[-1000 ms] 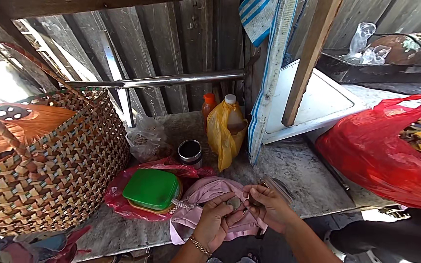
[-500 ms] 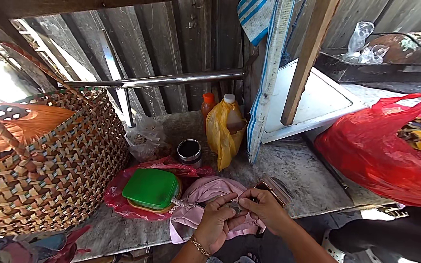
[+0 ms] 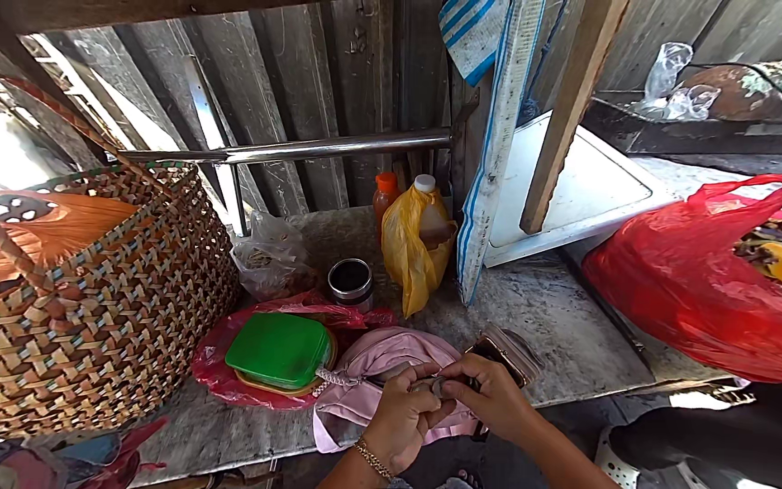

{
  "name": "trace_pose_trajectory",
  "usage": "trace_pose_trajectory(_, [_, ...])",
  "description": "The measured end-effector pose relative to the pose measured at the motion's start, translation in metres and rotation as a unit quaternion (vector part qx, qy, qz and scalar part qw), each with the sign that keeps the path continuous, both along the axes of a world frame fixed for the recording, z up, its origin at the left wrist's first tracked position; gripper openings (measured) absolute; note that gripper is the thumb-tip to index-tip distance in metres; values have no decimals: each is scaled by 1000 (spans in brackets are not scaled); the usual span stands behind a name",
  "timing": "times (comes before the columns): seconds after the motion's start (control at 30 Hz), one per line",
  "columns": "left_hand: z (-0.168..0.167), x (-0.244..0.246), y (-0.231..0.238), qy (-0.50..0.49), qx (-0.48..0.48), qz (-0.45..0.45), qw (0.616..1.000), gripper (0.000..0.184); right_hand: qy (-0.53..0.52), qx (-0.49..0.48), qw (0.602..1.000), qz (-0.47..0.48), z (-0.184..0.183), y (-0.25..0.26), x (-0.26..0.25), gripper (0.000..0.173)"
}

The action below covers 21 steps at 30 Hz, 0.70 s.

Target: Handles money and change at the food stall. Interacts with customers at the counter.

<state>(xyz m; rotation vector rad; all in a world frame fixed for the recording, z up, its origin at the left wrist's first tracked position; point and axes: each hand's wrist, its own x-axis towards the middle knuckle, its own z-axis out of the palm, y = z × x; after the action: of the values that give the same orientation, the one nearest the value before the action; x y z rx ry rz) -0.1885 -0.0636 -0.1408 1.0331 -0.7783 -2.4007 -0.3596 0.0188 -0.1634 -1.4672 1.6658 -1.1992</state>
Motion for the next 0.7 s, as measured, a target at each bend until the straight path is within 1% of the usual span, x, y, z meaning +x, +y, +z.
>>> trace_pose_trajectory(0.07, [-2,2,1,60,32,18,997,46,11,-42,999,-10,-2,1,1,18])
trace_pose_trajectory(0.17, [-1,1,2,105,56,41,992,44,17,-88,996,-24,-5,2,1,18])
trace_pose_trajectory(0.2, [0,1,3,114,58,46,991,43,-15,-80,996,-25,-5,2,1,17])
trace_pose_trajectory(0.23, [0,2,3,123,60,48,989,42,-79,-61,995,-26,-2,3,2,16])
trace_pose_trajectory(0.27, [1,2,3,132,63,48,988,42,-179,-38,983,-32,1,4,2,12])
trace_pose_trajectory(0.3, [1,3,2,139,65,48,987,41,-294,-15,955,-36,5,5,2,9])
trace_pose_trajectory(0.33, [2,4,1,147,68,46,986,39,-395,3,918,-33,7,6,0,9])
trace_pose_trajectory(0.37, [2,5,0,155,70,47,984,38,-476,13,879,-20,8,8,-4,9])
trace_pose_trajectory(0.4, [2,6,-1,160,71,49,983,36,-533,15,846,3,7,10,-8,9])
trace_pose_trajectory(0.53, [5,6,-1,131,77,64,986,21,-661,-8,745,95,-1,14,-15,10])
trace_pose_trajectory(0.63, [5,6,-1,108,74,57,990,27,-717,-36,685,120,-5,14,-15,8])
trace_pose_trajectory(0.7, [1,7,-3,131,83,54,986,29,-738,-46,662,122,-7,14,-14,9])
